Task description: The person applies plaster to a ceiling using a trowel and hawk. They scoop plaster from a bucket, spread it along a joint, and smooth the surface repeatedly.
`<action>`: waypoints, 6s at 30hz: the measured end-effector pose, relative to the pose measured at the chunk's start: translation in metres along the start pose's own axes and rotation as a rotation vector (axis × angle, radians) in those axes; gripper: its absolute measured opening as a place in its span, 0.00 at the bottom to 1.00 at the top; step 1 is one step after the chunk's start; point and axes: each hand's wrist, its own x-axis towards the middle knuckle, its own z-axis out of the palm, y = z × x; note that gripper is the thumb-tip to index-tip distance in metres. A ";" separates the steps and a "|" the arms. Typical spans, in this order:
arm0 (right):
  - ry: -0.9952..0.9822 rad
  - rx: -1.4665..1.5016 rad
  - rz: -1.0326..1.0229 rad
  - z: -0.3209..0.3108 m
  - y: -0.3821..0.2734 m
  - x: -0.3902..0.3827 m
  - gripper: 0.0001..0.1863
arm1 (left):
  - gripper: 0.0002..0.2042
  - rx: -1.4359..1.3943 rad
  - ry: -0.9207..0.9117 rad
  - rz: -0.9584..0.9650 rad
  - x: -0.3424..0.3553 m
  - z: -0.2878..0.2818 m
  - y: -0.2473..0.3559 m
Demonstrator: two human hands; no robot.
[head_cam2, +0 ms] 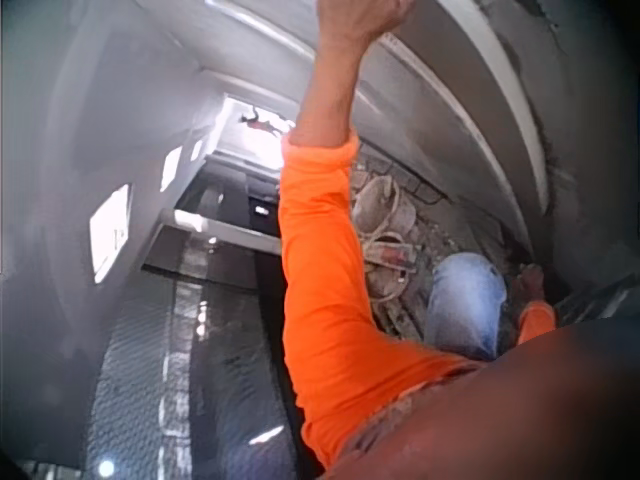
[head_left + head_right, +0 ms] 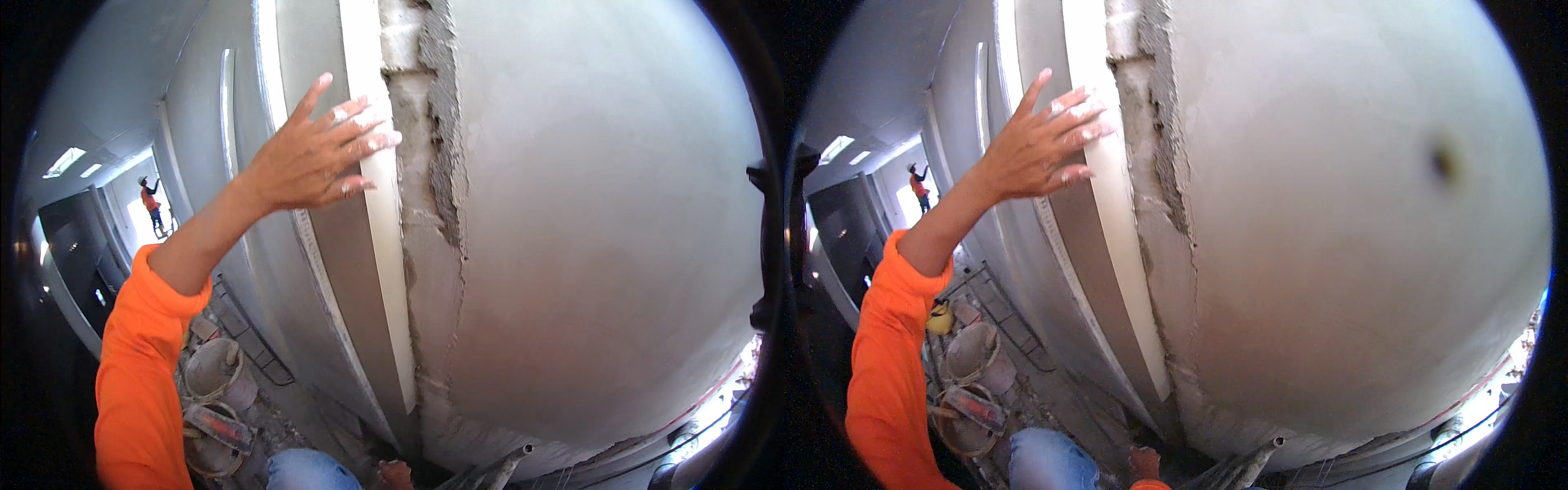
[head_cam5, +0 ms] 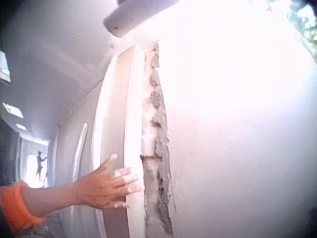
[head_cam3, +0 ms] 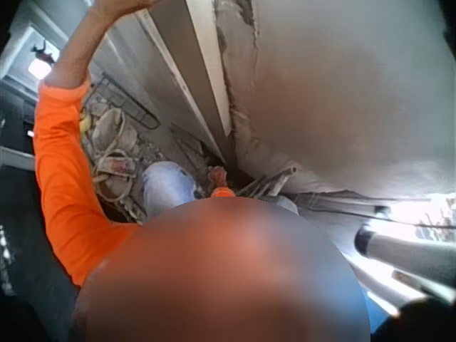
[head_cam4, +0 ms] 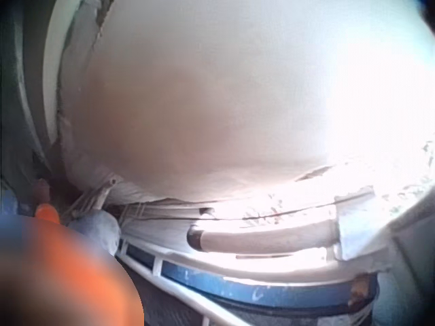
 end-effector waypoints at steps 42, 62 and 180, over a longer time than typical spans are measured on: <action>0.003 -0.123 -0.200 0.017 -0.060 -0.073 0.38 | 0.20 0.225 -0.214 -0.048 0.017 -0.014 0.019; 0.177 -0.209 -0.069 0.121 -0.085 -0.156 0.39 | 0.28 0.168 -0.690 -0.245 -0.029 -0.170 0.044; -0.250 -0.875 0.124 -0.167 -0.089 -0.068 0.41 | 0.35 -0.070 -1.568 -1.747 -0.599 -0.134 0.689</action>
